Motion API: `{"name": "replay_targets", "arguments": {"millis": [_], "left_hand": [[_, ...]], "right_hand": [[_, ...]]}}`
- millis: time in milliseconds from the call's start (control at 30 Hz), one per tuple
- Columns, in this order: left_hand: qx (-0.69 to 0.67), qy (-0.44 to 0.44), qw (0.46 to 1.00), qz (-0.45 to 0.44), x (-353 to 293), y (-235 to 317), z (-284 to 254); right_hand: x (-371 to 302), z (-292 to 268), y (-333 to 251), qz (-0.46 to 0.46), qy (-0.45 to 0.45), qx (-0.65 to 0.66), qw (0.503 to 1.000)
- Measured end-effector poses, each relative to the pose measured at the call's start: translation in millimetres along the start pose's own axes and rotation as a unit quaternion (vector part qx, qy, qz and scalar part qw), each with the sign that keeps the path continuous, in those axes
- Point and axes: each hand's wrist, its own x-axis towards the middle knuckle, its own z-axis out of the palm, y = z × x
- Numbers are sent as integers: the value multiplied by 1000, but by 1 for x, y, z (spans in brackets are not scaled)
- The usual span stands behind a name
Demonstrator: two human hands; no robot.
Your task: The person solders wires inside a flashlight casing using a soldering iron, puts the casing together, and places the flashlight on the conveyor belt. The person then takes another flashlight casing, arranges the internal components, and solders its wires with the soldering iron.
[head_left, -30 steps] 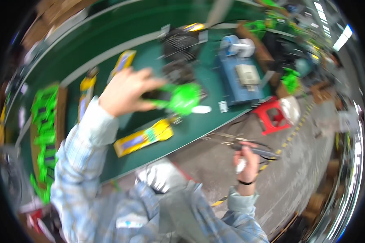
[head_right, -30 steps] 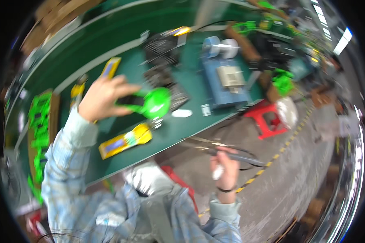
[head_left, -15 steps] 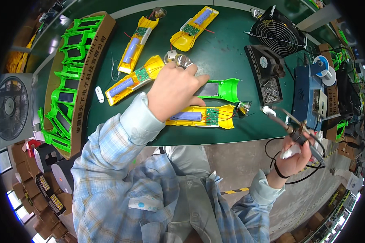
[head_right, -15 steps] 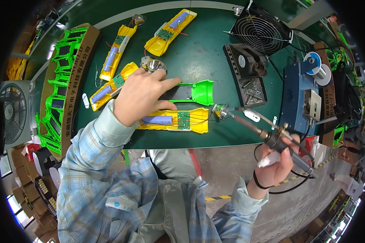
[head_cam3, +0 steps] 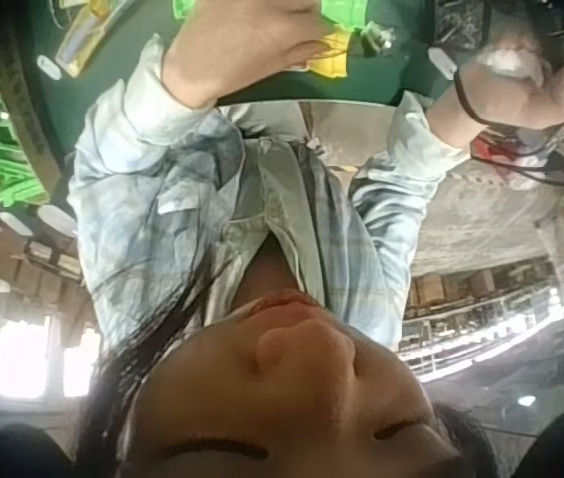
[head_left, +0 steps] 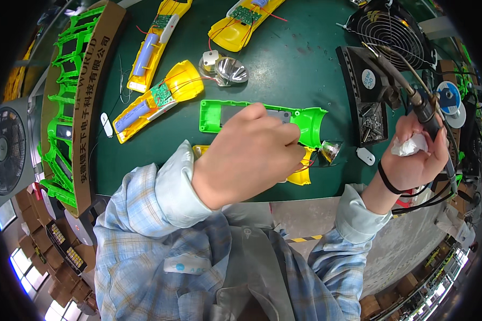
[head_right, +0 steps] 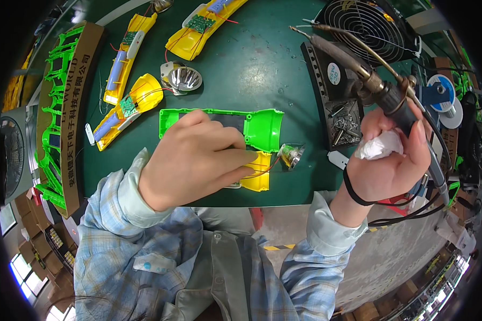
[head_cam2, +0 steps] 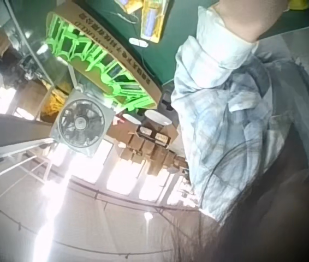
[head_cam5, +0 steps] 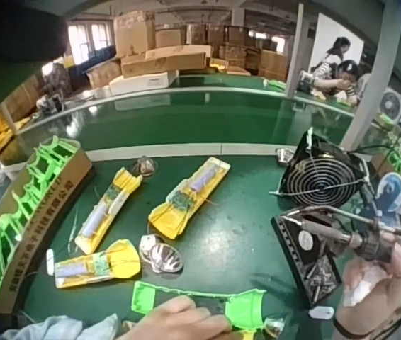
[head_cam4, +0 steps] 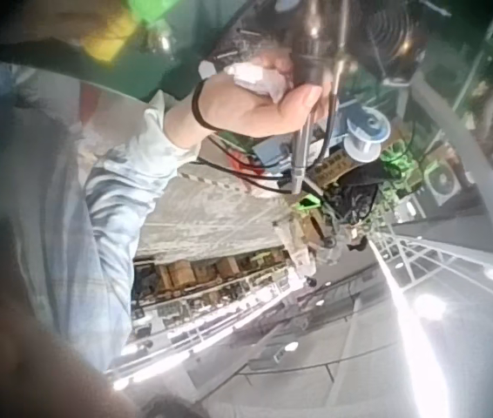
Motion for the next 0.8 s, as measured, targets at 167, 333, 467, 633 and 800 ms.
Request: {"name": "replay_targets", "arguments": {"millis": [167,333,467,633,800], "left_hand": [[-3,26,1000,12,-1,-3,7],[23,44,998,44,-5,-4,10],[28,54,997,44,-6,-5,12],[5,80,997,3,-12,-3,12],[-22,125,991,-46,-23,-3,12]], "right_hand": [[-3,1,11,25,9,-16,1000],[-9,-4,16,42,6,-7,999],[-13,-14,12,55,-5,-30,998],[-13,-13,7,123,3,-140,982],[-8,7,1,150,35,-222,963]]}}
